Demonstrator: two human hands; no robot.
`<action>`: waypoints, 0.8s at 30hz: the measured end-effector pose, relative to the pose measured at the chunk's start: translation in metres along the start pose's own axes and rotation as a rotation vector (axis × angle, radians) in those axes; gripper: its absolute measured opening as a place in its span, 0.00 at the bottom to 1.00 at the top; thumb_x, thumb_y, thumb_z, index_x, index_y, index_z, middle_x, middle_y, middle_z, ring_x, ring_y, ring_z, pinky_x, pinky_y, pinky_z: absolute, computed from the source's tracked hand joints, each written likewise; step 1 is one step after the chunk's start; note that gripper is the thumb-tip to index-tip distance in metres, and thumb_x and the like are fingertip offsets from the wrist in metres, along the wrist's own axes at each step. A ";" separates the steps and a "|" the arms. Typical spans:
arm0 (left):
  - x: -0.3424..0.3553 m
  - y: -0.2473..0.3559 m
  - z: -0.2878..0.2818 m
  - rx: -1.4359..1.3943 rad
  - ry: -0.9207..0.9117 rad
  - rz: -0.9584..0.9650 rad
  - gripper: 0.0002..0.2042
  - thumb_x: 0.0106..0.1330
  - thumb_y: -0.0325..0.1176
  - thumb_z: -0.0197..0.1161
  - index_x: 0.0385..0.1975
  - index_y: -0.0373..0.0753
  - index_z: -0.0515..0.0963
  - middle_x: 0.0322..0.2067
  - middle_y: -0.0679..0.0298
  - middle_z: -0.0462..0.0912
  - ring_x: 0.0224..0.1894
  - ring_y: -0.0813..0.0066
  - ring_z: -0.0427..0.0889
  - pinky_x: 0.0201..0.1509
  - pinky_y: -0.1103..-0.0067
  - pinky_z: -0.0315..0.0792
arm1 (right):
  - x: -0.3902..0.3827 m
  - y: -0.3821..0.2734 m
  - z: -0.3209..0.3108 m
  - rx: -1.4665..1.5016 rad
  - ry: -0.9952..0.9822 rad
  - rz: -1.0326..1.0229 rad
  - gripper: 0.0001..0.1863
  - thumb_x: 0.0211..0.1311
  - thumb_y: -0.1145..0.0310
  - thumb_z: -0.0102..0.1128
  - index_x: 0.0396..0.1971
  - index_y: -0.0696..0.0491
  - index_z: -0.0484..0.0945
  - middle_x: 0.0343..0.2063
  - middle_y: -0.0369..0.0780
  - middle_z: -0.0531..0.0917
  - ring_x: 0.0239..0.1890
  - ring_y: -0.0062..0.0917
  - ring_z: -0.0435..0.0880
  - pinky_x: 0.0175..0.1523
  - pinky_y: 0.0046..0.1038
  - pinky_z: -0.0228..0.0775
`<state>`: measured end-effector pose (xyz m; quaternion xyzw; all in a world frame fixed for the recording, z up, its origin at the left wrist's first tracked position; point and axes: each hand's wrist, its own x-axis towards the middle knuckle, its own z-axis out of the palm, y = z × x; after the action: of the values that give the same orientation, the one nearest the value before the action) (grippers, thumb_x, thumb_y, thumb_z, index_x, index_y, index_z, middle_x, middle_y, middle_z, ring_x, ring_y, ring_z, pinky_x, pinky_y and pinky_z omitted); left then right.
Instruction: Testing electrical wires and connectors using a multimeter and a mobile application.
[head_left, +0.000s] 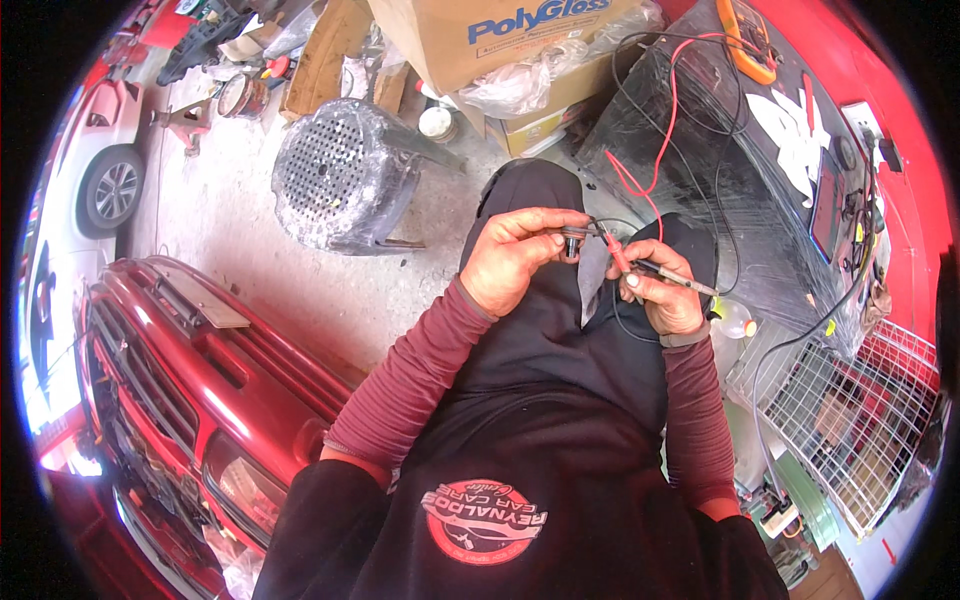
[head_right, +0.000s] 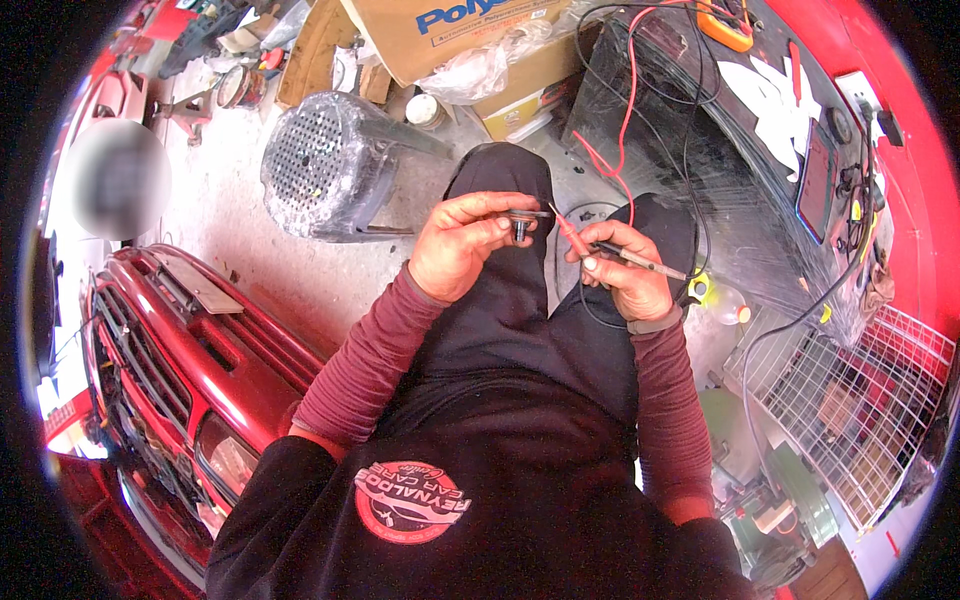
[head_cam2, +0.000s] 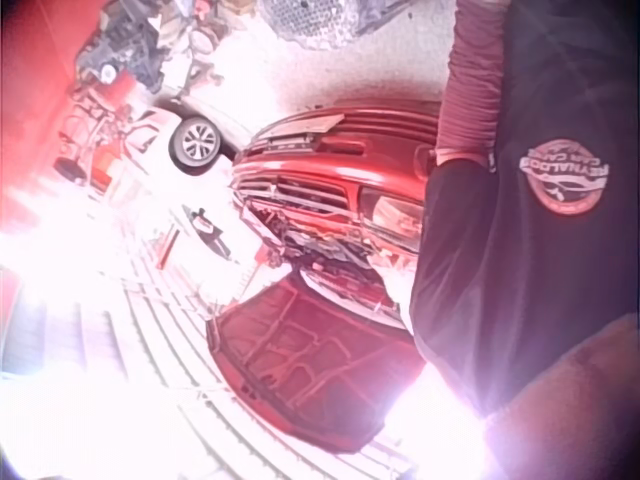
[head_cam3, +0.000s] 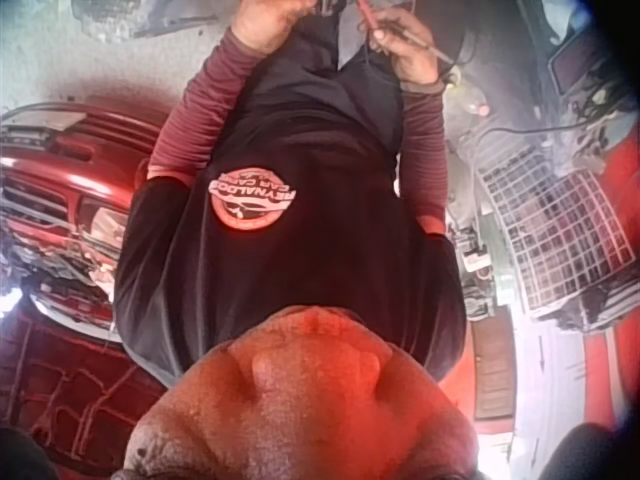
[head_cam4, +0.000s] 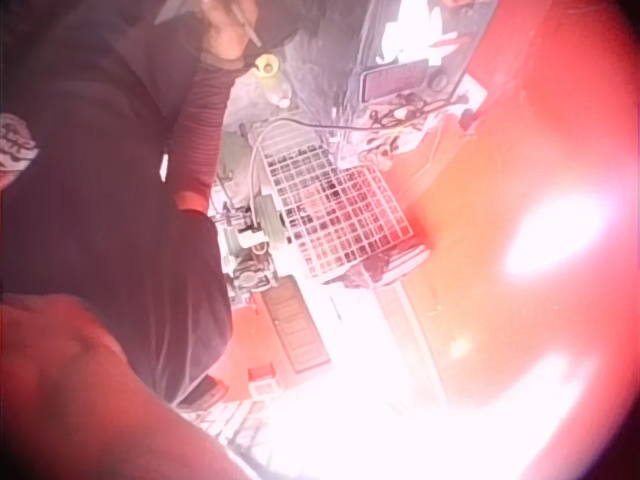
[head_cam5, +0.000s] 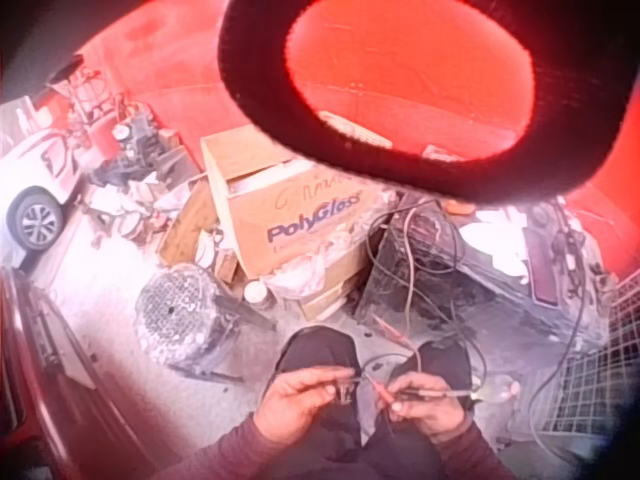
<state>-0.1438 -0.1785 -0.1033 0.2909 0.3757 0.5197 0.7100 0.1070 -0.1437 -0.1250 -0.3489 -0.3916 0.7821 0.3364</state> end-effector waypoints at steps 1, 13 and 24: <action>-0.001 -0.001 0.000 -0.125 -0.013 -0.037 0.15 0.67 0.22 0.55 0.53 0.30 0.77 0.50 0.55 0.82 0.49 0.67 0.83 0.55 0.70 0.77 | 0.000 0.000 0.000 -0.005 0.005 -0.006 0.15 0.55 0.76 0.66 0.44 0.57 0.77 0.34 0.46 0.84 0.27 0.20 0.79 0.34 0.21 0.72; -0.003 -0.012 -0.001 -0.245 0.014 -0.066 0.14 0.66 0.24 0.60 0.50 0.30 0.78 0.49 0.54 0.83 0.50 0.63 0.83 0.54 0.67 0.78 | 0.000 0.001 -0.001 0.005 -0.005 -0.008 0.15 0.56 0.76 0.66 0.44 0.56 0.78 0.35 0.45 0.84 0.28 0.20 0.79 0.35 0.20 0.72; -0.002 -0.018 -0.001 -0.287 0.124 -0.037 0.12 0.63 0.20 0.55 0.44 0.27 0.80 0.46 0.49 0.83 0.46 0.58 0.84 0.53 0.64 0.78 | -0.001 0.003 -0.004 0.019 0.005 -0.010 0.15 0.56 0.77 0.67 0.44 0.57 0.77 0.34 0.46 0.84 0.27 0.21 0.79 0.34 0.21 0.72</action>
<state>-0.1361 -0.1852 -0.1178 0.1466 0.3460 0.5719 0.7292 0.1102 -0.1444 -0.1287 -0.3456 -0.3852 0.7833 0.3444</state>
